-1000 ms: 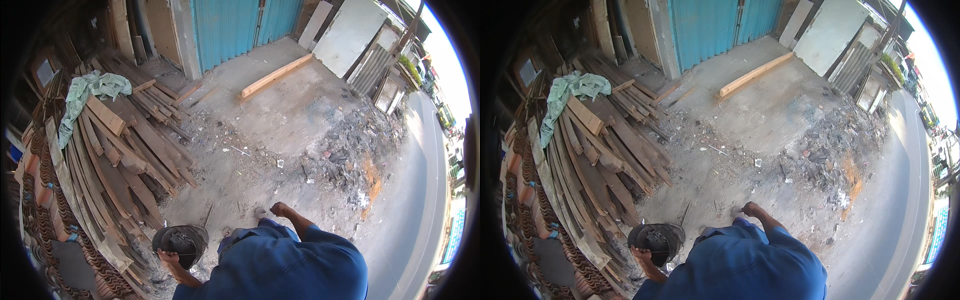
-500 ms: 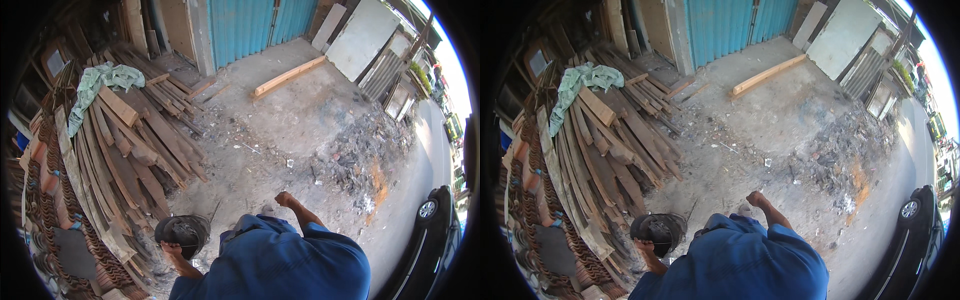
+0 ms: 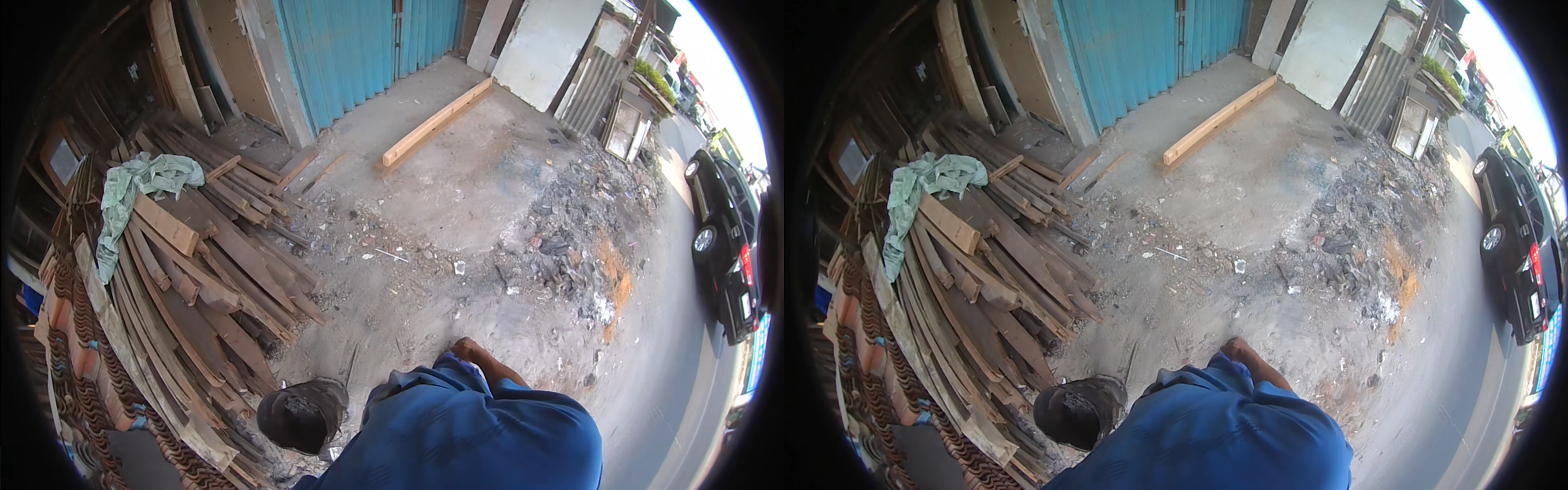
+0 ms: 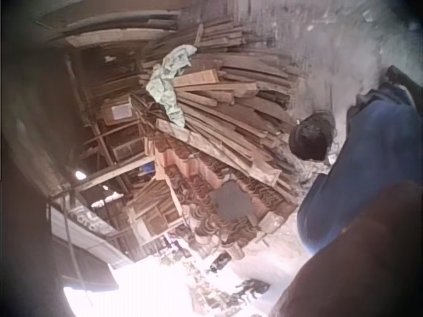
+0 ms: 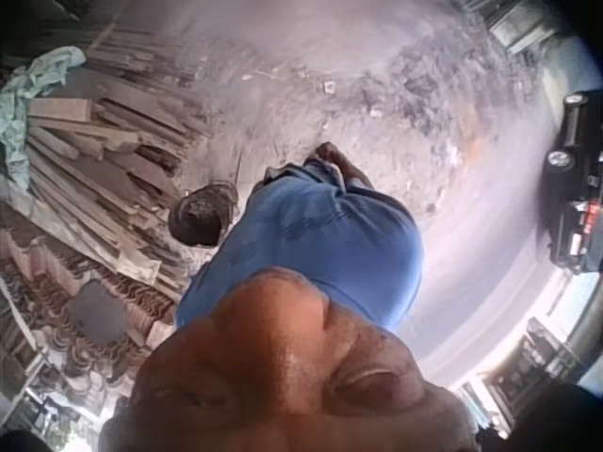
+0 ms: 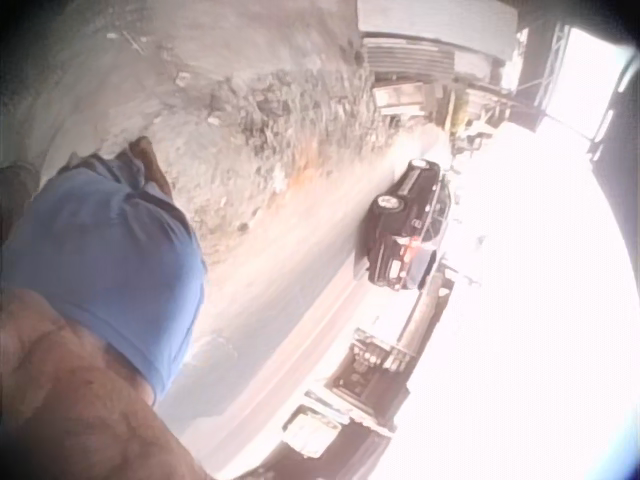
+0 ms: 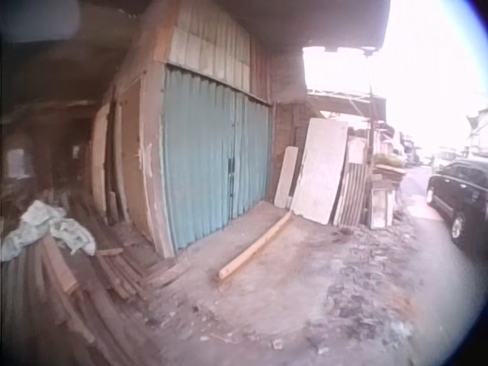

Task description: The person organizes long wooden beams on a concrete floor by picking them up, carrying them across the outdoor workspace, and stacking them neatly together.

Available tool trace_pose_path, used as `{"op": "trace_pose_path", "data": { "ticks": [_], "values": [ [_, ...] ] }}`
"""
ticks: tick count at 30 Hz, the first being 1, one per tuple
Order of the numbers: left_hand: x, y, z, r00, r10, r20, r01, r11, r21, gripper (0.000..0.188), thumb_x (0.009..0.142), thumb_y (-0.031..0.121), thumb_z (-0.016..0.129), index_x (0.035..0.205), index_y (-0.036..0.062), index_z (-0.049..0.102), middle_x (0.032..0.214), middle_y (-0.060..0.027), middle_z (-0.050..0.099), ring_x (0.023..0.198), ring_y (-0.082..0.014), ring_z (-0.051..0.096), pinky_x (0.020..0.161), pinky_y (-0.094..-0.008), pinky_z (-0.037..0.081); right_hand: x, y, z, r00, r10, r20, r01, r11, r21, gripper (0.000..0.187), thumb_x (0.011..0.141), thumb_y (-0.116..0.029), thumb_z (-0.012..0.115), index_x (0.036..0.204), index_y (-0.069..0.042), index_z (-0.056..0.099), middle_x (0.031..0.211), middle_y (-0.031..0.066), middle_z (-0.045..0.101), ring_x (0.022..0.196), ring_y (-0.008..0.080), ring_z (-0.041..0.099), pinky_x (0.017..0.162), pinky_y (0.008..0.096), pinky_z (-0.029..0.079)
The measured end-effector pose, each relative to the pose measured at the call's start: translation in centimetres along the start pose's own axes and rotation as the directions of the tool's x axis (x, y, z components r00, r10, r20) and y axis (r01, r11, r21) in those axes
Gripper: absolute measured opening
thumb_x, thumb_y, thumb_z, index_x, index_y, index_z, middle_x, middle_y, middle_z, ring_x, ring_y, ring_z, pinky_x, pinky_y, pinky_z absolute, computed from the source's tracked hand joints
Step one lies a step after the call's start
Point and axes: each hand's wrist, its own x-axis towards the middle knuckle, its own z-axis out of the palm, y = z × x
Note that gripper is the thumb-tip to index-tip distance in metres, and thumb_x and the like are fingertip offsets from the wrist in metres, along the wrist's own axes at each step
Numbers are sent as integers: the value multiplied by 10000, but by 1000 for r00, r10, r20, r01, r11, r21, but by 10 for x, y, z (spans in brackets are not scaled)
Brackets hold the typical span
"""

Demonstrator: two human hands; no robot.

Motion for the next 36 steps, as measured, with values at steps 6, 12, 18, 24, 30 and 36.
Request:
{"op": "trace_pose_path", "data": {
  "ticks": [6,12,18,24,30,36],
  "values": [
    [-58,-6,171,859,87,505,-336,839,429,163,859,253,522,808,106,476,649,0,459,491,-124,450,411,-264,357,43,116,18,948,-313,65,306,828,-471,267,796,-277,535,932,-76,647,837,133,651,749,257,632,671,359,509],
    [-99,69,355,678,281,679,-634,690,348,333,875,311,517,1093,59,497,856,-71,550,651,-177,558,519,-326,445,42,101,-64,980,101,-172,-18,904,427,323,793,-294,509,788,1,638,751,155,640,659,247,622,611,368,486],
    [-124,45,470,619,158,769,-673,613,415,366,842,329,566,1102,81,494,877,-69,536,705,-192,560,607,-316,472,16,183,-119,957,84,-277,53,890,452,344,802,-304,493,746,14,615,720,131,633,616,227,616,591,348,487],
    [-158,-72,514,783,-105,613,-613,30,789,340,831,369,525,958,68,623,696,-100,554,746,-208,568,550,-396,447,5,286,-145,954,74,-292,59,905,420,268,811,-222,498,845,24,600,794,129,610,695,194,623,587,332,502],
    [-174,-109,595,563,-285,776,-804,29,594,331,819,368,529,920,65,618,681,-89,549,695,-201,560,533,-385,442,35,283,-221,934,226,-277,106,564,819,318,840,-259,519,913,36,613,812,109,637,696,184,623,576,307,495],
    [-136,-59,719,609,-242,755,-780,-12,626,324,806,367,534,883,62,614,666,-77,543,643,-195,552,516,-373,438,81,333,-309,894,322,-313,73,583,809,294,846,-256,517,858,22,612,768,99,636,636,187,621,516,282,476]
  ]
}}
